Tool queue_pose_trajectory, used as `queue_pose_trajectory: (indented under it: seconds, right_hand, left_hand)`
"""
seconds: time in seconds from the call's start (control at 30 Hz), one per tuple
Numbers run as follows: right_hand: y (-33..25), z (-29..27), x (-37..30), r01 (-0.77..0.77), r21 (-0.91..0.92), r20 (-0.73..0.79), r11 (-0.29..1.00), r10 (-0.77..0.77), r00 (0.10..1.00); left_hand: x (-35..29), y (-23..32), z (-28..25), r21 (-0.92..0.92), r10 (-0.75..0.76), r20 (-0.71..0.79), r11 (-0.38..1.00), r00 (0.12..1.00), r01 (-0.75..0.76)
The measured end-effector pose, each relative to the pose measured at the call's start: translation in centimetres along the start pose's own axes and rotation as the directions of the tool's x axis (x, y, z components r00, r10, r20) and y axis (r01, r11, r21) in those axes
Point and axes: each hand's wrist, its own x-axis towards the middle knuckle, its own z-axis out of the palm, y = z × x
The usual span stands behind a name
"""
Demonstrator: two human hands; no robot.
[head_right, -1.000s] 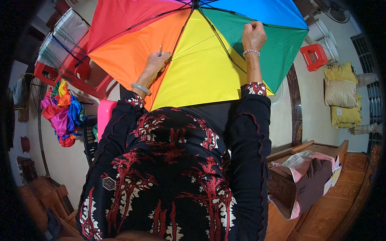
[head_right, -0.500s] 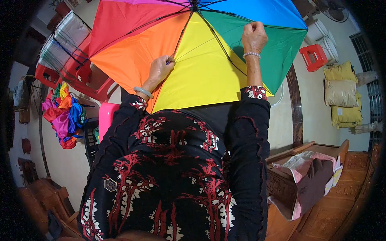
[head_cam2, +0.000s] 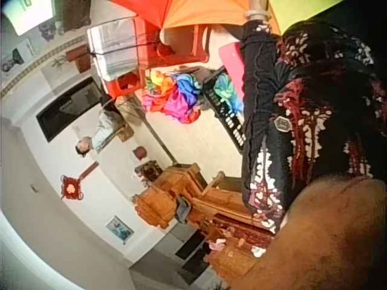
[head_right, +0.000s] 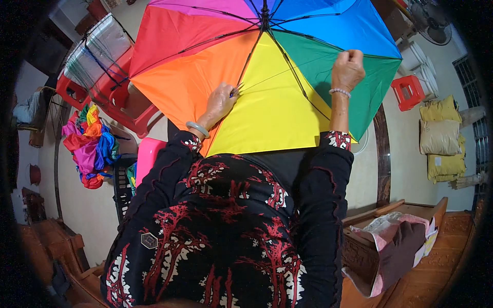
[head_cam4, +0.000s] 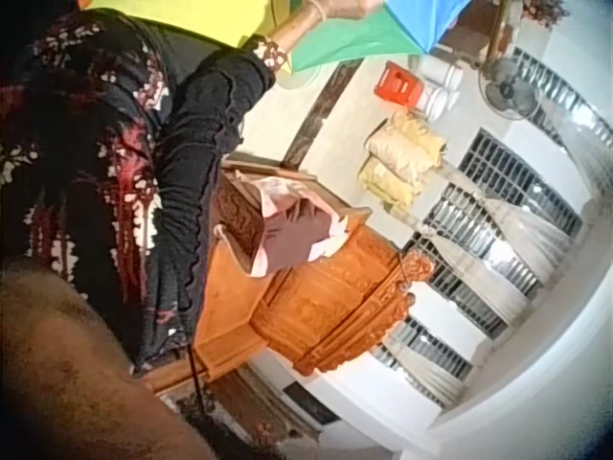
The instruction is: The person is repairing or assembling a rainbow-colored umbrella, securing the fabric to the spokes and trimming excess material.
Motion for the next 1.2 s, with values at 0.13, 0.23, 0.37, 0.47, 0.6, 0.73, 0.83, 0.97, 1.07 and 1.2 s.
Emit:
queue_pose_trajectory:
  seconds: [0.13,0.23,0.37,0.47,0.6,0.73,0.83,0.97,1.07,1.2]
  right_hand:
    - [1.7,-2.1,2.2,-0.067,0.008,-0.162,0.998,0.068,0.985]
    - [3.9,-3.6,2.8,-0.145,-0.120,-0.116,0.982,0.131,0.985]
    - [6.3,-4.3,2.0,-0.109,-0.382,0.098,0.918,0.158,0.983]
    - [7.3,-4.5,1.7,-0.061,-0.443,0.096,0.894,0.114,0.989]
    - [4.3,-3.9,1.4,0.048,-0.389,0.101,0.920,-0.009,0.995]
    - [-2.0,-1.9,-0.4,0.099,-0.146,0.327,0.984,-0.046,0.944]
    - [-6.2,0.8,-5.0,0.163,0.169,0.674,0.972,-0.235,0.700]
    - [-7.7,5.3,-12.4,0.319,0.185,0.902,0.930,-0.290,0.321]
    - [-7.2,6.5,-15.9,0.349,0.118,0.945,0.930,-0.213,0.248]
    - [-7.8,6.2,-18.1,0.304,0.138,0.932,0.943,-0.228,0.283]
  left_hand:
    - [-0.1,-0.1,0.0,0.041,-0.004,0.035,0.999,0.999,0.002]
    - [-0.1,0.4,-0.1,0.075,0.017,0.058,0.997,0.998,-0.021]
    - [0.0,0.2,-0.4,0.079,-0.010,0.083,0.997,0.997,0.004]
    - [0.7,-0.7,0.0,-0.137,-0.056,0.080,0.988,0.995,0.066]
    - [1.1,-2.1,0.7,-0.469,-0.220,0.024,0.859,0.975,0.205]
    - [1.3,-1.5,0.5,-0.591,-0.336,0.030,0.753,0.941,0.288]
    - [1.3,-1.7,0.3,-0.608,-0.368,0.033,0.730,0.929,0.311]
    - [1.3,-1.2,0.3,-0.604,-0.374,0.048,0.728,0.926,0.325]
    - [1.2,-0.5,-0.2,-0.548,-0.391,0.060,0.756,0.918,0.358]
    - [0.8,-1.1,-0.2,-0.415,-0.363,0.072,0.836,0.929,0.359]
